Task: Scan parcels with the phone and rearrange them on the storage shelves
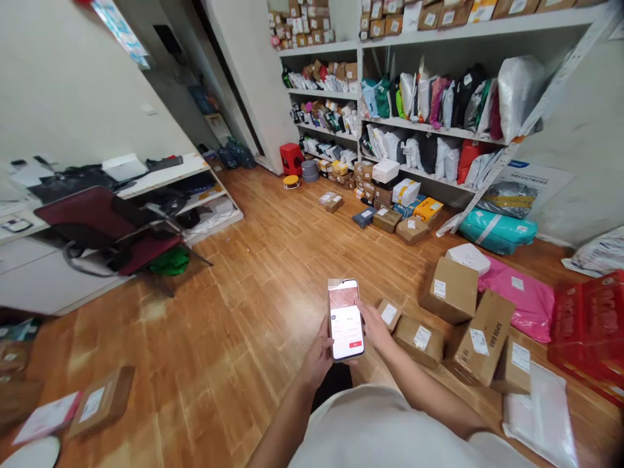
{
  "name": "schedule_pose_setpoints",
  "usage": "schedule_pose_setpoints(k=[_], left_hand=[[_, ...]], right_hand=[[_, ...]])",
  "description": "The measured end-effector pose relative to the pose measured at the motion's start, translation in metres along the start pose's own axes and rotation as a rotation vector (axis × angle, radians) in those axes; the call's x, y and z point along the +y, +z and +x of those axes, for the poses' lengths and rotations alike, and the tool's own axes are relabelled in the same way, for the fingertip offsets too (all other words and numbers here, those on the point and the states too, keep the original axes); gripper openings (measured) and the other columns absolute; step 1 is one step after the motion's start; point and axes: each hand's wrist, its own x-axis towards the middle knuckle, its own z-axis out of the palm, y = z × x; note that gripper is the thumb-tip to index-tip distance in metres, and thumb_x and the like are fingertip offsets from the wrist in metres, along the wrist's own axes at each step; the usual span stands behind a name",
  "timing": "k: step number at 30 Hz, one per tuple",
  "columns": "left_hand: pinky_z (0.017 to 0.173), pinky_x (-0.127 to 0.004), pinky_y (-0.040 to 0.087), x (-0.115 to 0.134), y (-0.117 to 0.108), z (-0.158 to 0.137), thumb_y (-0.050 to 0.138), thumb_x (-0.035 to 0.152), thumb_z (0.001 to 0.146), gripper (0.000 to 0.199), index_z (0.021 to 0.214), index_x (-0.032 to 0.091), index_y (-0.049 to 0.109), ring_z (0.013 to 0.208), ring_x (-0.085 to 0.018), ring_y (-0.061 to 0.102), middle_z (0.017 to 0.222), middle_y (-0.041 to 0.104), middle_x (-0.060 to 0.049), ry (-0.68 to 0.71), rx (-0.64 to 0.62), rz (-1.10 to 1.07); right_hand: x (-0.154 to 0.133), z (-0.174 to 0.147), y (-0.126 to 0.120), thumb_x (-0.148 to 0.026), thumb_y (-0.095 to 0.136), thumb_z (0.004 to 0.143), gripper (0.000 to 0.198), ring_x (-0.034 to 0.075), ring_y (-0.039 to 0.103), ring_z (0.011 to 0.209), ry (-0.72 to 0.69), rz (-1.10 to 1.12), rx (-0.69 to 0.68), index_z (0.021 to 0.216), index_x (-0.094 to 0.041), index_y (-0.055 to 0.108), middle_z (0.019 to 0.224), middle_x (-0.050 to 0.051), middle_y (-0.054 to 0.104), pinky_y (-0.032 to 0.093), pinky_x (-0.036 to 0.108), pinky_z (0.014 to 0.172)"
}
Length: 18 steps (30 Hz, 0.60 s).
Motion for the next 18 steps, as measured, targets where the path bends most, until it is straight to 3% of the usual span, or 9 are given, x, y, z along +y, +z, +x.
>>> schedule_pose_setpoints(k=[5,9,12,15,18], left_hand=[[0.079,-0.042,0.061,0.074,-0.067,0.111,0.068,0.052,0.082,0.084,0.156,0.036,0.033,0.121,-0.035,0.06,0.152,0.048,-0.009,-0.12,0.047,0.036],[0.104,-0.049,0.052,0.127,-0.091,0.2,0.073,0.063,0.078,0.095,0.158,0.034,0.031,0.141,-0.037,0.045,0.157,0.044,-0.01,-0.231,0.016,0.231],[0.12,-0.046,0.035,0.153,-0.093,0.266,0.069,0.068,0.08,0.093,0.157,0.025,0.039,0.152,-0.034,0.027,0.161,0.038,-0.011,-0.198,-0.111,0.446],[0.116,-0.05,0.041,0.165,-0.085,0.336,0.059,0.07,0.086,0.091,0.16,0.024,0.03,0.15,-0.036,0.03,0.165,0.028,-0.01,-0.269,-0.323,0.548],[0.118,-0.05,0.038,0.163,-0.07,0.415,0.057,0.07,0.087,0.089,0.159,0.025,0.031,0.15,-0.035,0.032,0.163,0.033,-0.009,-0.253,-0.467,0.593]], right_hand=[[0.014,0.105,0.044,-0.071,0.064,0.084,0.054,0.024,0.066,0.082,-0.068,0.054,0.066,0.111,-0.023,0.067,0.097,0.006,0.073,0.053,0.034,0.074],[0.017,0.19,0.058,-0.076,0.064,0.08,0.069,0.031,0.064,0.107,-0.099,0.08,0.171,0.128,-0.026,0.064,0.108,0.009,0.073,0.049,0.047,0.099],[0.013,0.247,0.044,-0.086,0.059,0.075,0.084,0.035,0.059,0.12,-0.14,0.108,0.263,0.134,-0.026,0.062,0.121,0.012,0.07,0.046,0.049,0.105],[0.008,0.295,0.014,-0.085,0.062,0.071,0.089,0.037,0.061,0.119,-0.181,0.146,0.347,0.138,-0.026,0.058,0.127,0.014,0.068,0.053,0.049,0.096],[0.002,0.342,-0.027,-0.082,0.073,0.063,0.091,0.039,0.065,0.115,-0.226,0.248,0.485,0.135,-0.027,0.06,0.124,0.014,0.071,0.055,0.047,0.094]])
